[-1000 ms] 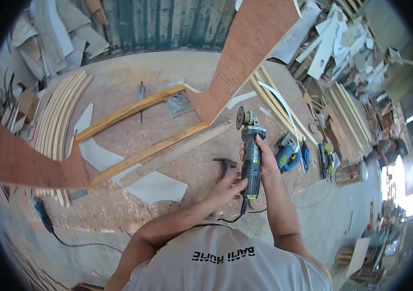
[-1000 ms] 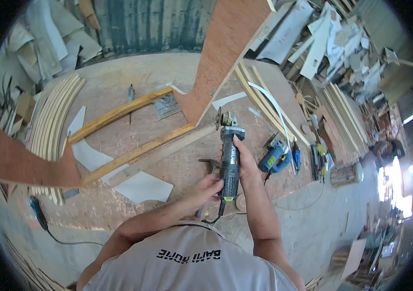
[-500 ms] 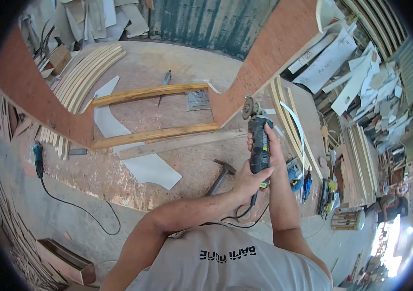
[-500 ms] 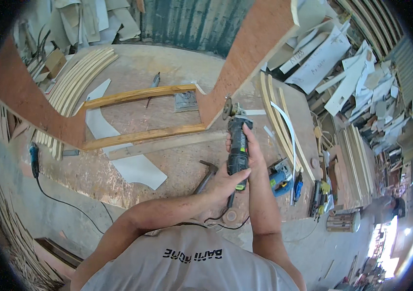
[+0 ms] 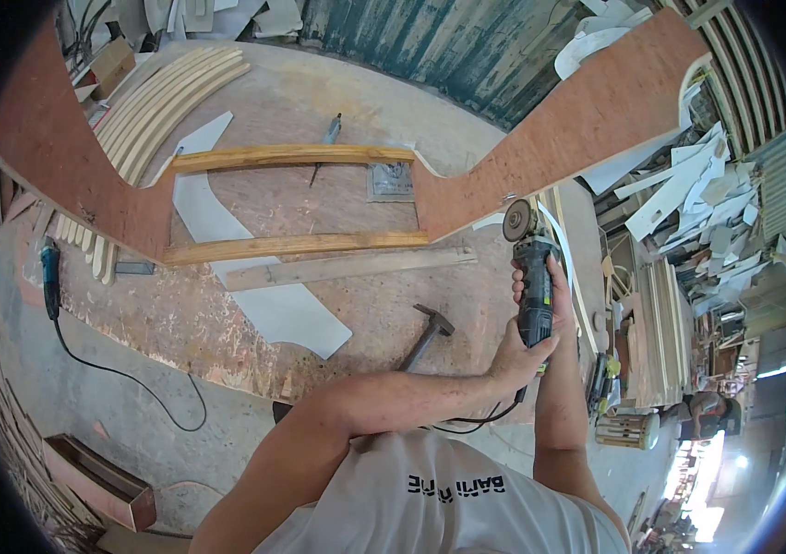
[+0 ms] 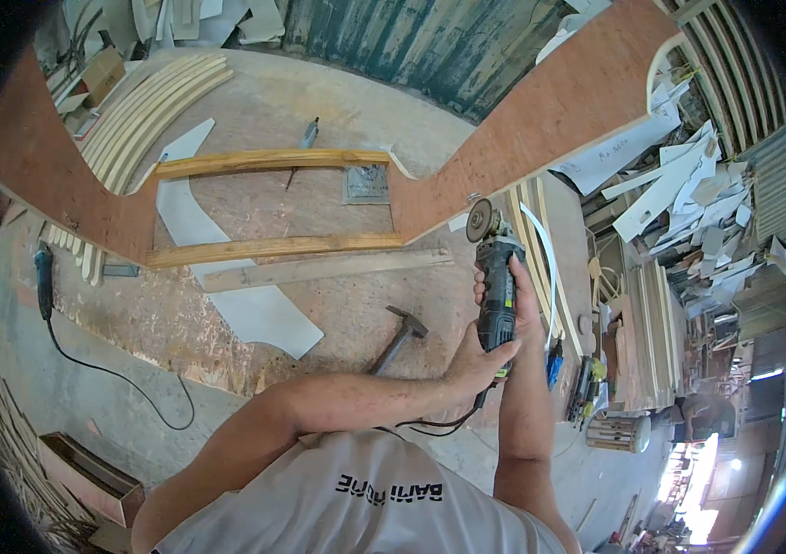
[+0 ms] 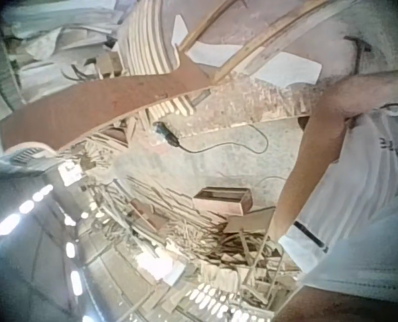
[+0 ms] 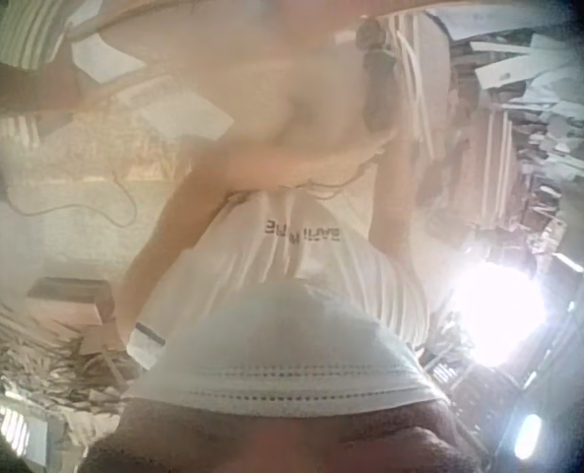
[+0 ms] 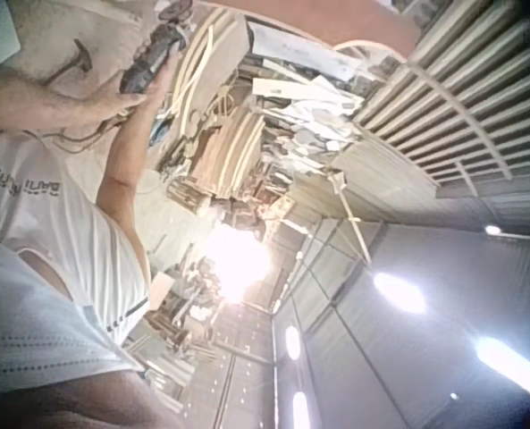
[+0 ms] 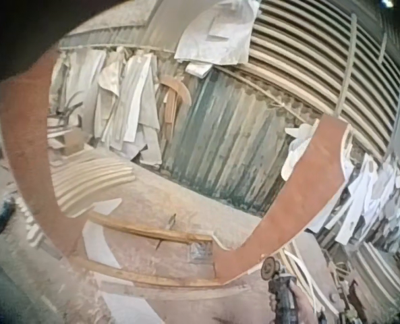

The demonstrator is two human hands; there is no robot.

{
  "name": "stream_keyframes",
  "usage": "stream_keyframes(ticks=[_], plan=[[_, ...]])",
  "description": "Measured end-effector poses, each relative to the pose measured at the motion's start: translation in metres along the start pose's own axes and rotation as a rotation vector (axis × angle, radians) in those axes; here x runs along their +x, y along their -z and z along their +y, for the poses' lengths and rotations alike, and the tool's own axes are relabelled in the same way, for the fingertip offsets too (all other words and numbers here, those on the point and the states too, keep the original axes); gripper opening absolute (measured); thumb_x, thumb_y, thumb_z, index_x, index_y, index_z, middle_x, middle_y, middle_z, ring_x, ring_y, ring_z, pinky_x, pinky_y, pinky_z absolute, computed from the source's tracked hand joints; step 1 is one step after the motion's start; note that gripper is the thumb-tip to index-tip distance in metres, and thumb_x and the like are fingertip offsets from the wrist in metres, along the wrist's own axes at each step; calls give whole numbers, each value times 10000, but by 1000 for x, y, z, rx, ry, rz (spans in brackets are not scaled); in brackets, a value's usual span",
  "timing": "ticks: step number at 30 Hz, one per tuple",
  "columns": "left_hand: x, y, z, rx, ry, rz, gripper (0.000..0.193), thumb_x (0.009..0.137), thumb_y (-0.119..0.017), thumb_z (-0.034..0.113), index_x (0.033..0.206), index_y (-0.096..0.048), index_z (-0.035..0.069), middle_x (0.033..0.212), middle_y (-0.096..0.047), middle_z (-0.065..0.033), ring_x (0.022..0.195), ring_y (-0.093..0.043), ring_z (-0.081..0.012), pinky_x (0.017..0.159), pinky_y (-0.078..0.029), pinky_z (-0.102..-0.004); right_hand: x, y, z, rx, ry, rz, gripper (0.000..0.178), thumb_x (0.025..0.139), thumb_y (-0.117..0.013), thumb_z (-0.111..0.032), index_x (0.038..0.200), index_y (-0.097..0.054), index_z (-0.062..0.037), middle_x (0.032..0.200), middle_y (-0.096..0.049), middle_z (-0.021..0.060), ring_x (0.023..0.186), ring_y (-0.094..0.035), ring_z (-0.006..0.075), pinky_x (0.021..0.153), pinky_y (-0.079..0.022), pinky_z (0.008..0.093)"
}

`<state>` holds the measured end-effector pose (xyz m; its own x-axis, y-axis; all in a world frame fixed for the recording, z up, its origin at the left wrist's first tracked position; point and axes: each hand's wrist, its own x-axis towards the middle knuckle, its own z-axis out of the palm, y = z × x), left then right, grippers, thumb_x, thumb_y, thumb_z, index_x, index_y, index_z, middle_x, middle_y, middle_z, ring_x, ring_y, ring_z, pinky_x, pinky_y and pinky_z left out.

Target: The person uses an angle grinder to smooth the edges of a large, curved wooden piece, generating sparks. They then use a hammer to tap and adjust the wooden piece on the workbench. Finally, the person picks up a small wooden stick and places it on a table saw.

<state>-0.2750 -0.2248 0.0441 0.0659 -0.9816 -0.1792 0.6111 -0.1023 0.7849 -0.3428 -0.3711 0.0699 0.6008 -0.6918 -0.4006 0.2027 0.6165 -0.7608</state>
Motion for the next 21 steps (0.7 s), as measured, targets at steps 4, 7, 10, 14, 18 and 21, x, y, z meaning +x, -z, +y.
stream_keyframes(ticks=[4,7,10,14,18,21], plan=[[-2,1,12,-84,41,-19,678,850,-728,348,1272,-362,-37,1113,-559,-147,954,-611,-177,745,-527,-313,1,-9,-4,34,-22,3,677,939,-575,-517,1267,-482,67,934,-659,139,758,-680,222,694,-601,333],[-2,7,25,-26,82,-61,728,848,-728,379,1306,-346,-39,1128,-562,-159,1009,-603,-204,841,-505,-334,1,-7,-7,44,-14,32,681,941,-569,-519,1274,-478,69,936,-658,139,768,-683,223,705,-607,335],[-5,10,39,-13,139,-68,752,849,-732,372,1329,-331,-46,1145,-558,-169,1051,-587,-219,889,-486,-347,2,-8,-7,43,-16,53,692,941,-564,-524,1282,-474,72,931,-659,138,767,-685,222,696,-609,328],[3,9,25,-52,63,-71,738,856,-732,358,1326,-334,-48,1157,-553,-173,1064,-576,-222,898,-480,-353,4,-15,-8,49,5,60,694,940,-566,-523,1282,-475,74,919,-660,132,757,-684,220,687,-609,323],[4,7,26,-54,63,-85,711,862,-729,342,1324,-346,-40,1152,-552,-169,1063,-568,-216,899,-477,-356,2,-8,-12,64,8,18,738,938,-591,-503,1338,-400,87,969,-621,147,804,-665,248,726,-612,337],[6,5,22,-57,17,-65,693,861,-731,330,1318,-361,-37,1145,-552,-160,1059,-563,-213,907,-471,-356,1,-11,-12,65,14,25,739,937,-593,-502,1343,-398,84,973,-624,147,799,-667,244,722,-612,337]])
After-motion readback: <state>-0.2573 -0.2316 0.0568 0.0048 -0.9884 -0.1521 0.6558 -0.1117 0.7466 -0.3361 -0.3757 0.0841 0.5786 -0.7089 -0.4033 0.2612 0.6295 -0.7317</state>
